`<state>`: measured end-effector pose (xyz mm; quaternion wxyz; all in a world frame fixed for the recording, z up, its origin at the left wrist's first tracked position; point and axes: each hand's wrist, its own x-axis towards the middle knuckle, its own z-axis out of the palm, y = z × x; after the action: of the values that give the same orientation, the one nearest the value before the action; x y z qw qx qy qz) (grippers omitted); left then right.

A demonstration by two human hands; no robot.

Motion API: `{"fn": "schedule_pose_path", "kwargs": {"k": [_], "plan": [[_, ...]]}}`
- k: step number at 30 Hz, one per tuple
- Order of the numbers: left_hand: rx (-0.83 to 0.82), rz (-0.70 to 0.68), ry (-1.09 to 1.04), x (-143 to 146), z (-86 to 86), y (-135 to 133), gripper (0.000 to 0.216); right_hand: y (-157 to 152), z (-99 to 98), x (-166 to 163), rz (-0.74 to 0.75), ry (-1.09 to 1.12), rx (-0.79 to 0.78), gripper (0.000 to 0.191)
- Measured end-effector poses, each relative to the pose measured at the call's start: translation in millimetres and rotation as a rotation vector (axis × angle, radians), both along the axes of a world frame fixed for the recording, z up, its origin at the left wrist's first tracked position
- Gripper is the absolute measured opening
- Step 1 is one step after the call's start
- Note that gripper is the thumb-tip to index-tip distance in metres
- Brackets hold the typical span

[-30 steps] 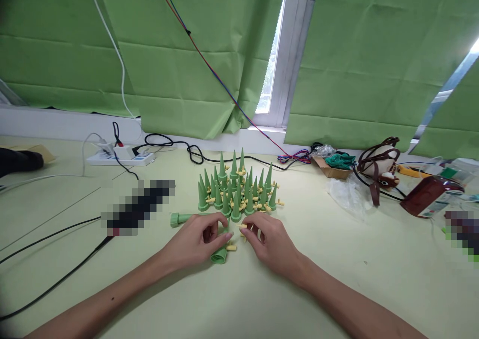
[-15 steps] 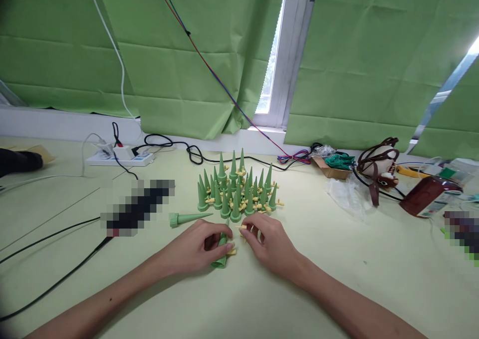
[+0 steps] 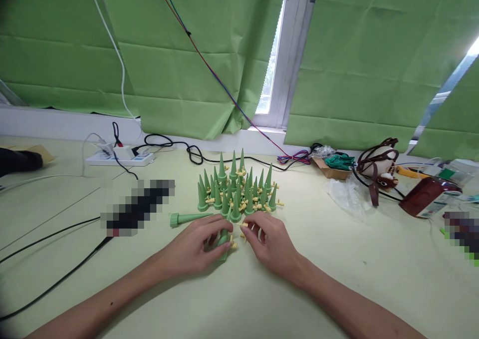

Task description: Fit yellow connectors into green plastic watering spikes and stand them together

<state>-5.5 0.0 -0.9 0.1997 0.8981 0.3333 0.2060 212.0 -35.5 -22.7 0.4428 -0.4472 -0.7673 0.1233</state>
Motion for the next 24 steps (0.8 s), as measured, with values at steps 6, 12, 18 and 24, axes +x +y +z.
{"fn": "schedule_pose_path", "kwargs": {"k": [6, 12, 18, 24], "plan": [[0.083, -0.003, -0.009, -2, -6.2, 3, 0.026, -1, 2.1, -1, -0.008, 0.023, 0.007, 0.014], [0.075, 0.029, 0.005, -2, -9.8, 5, 0.048, -1, 0.9, -1, -0.011, 0.022, 0.005, 0.013], [-0.054, 0.070, -0.014, -3, -11.1, 4, 0.055, 0, 0.5, -1, -0.012, 0.029, -0.005, 0.014], [-0.149, 0.094, -0.063, 0, -11.6, 6, 0.033, -1, 0.8, 0, -0.015, 0.020, 0.000, 0.014]]}}
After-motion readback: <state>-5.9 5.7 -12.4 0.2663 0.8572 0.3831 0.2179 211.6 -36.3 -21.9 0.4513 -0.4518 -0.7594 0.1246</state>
